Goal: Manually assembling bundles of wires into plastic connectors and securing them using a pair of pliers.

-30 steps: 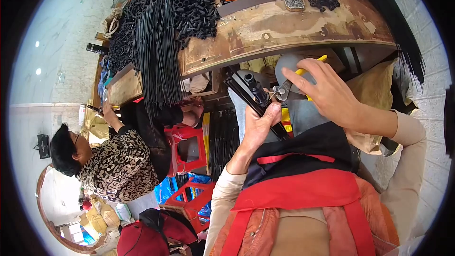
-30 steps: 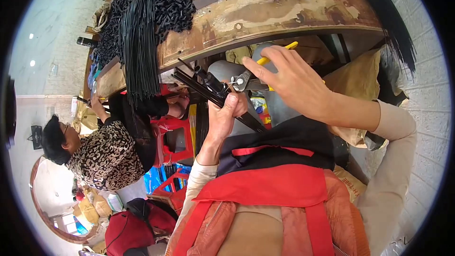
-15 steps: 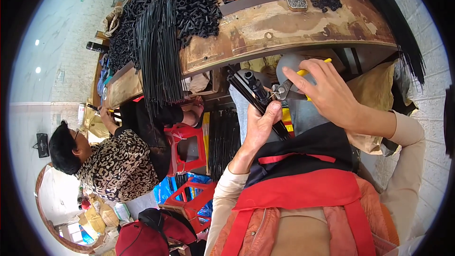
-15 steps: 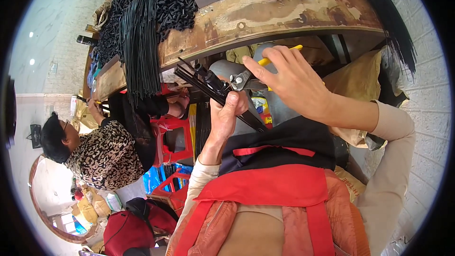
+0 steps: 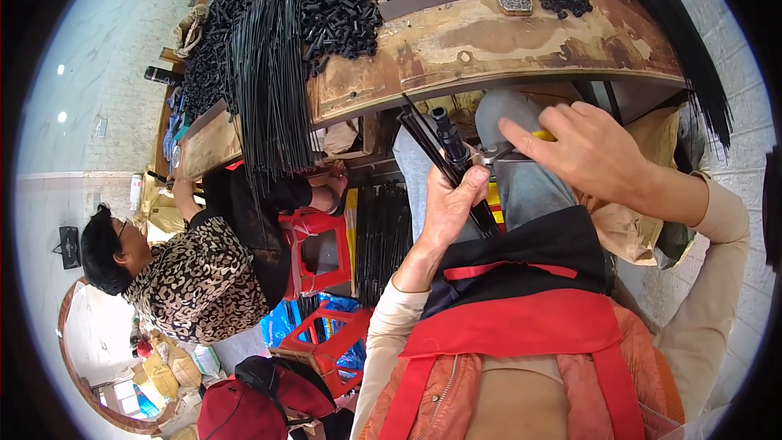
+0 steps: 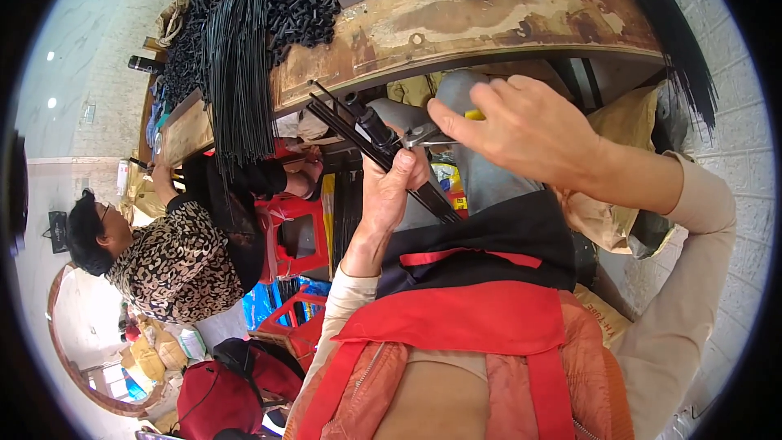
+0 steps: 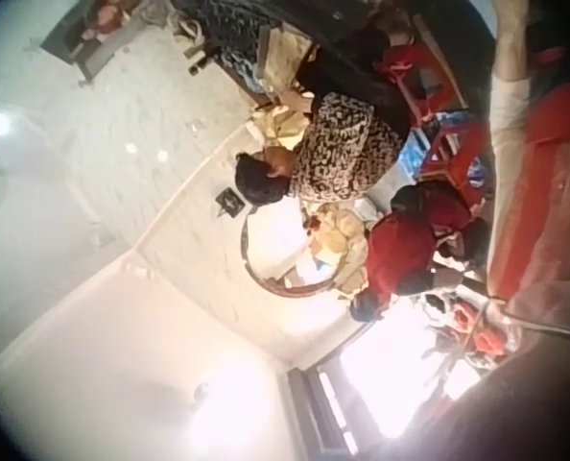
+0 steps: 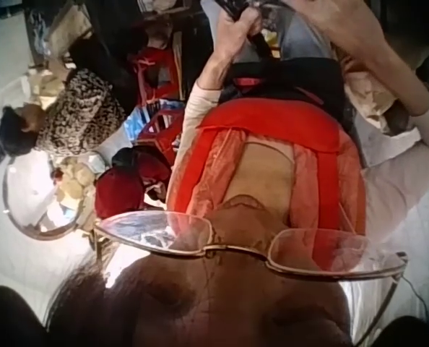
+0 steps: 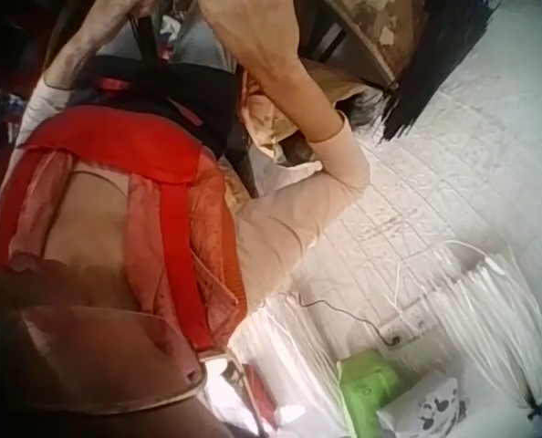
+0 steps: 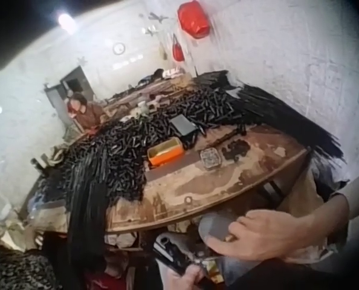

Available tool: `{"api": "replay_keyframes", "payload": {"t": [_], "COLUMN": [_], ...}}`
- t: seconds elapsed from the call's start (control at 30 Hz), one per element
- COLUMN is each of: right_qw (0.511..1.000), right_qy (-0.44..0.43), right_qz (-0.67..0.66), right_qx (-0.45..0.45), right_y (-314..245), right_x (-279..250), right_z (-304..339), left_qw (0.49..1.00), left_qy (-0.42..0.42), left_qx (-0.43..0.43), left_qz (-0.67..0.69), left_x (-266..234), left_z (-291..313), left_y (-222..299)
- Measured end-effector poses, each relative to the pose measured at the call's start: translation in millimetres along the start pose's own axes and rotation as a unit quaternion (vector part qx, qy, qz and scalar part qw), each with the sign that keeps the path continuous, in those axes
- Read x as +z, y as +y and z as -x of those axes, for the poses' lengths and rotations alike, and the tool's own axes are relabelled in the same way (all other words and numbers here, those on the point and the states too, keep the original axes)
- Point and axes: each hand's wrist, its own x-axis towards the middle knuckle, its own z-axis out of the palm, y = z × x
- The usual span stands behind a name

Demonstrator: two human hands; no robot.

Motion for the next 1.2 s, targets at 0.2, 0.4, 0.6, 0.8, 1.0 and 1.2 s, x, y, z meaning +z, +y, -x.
{"api": "replay_keyframes", "payload": {"t": [0.2, 0.4, 0.6, 0.8, 1.0, 1.2], "right_qw": [0.571, 0.949, 0.983, 0.728, 0.959, 0.403], "right_qy": [-0.384, -0.044, -0.052, -0.283, 0.008, -0.399], "right_qz": [-0.656, -0.287, -0.168, -0.566, -0.268, -0.754], "right_qx": [0.31, 0.126, 0.051, 0.265, 0.095, 0.331], "right_y": [-9, -13, -3, -19, -9, -8], "right_x": [-25, -13, -10, -6, 3, -12], "right_z": [-6, 12, 15, 22, 26, 16], "left_qw": [0.994, 0.998, 0.999, 0.997, 0.997, 0.984], "left_qy": [-0.101, -0.047, -0.03, -0.059, -0.066, -0.164], "left_qx": [-0.038, -0.033, 0.001, -0.03, -0.008, -0.069], "left_qz": [-0.002, 0.022, 0.019, 0.04, -0.046, -0.007], "left_x": [-10, 3, -2, 2, -4, -14], "left_z": [9, 6, -8, -1, -15, -18], "left_y": [-2, 2, -1, 6, 25, 23]}}
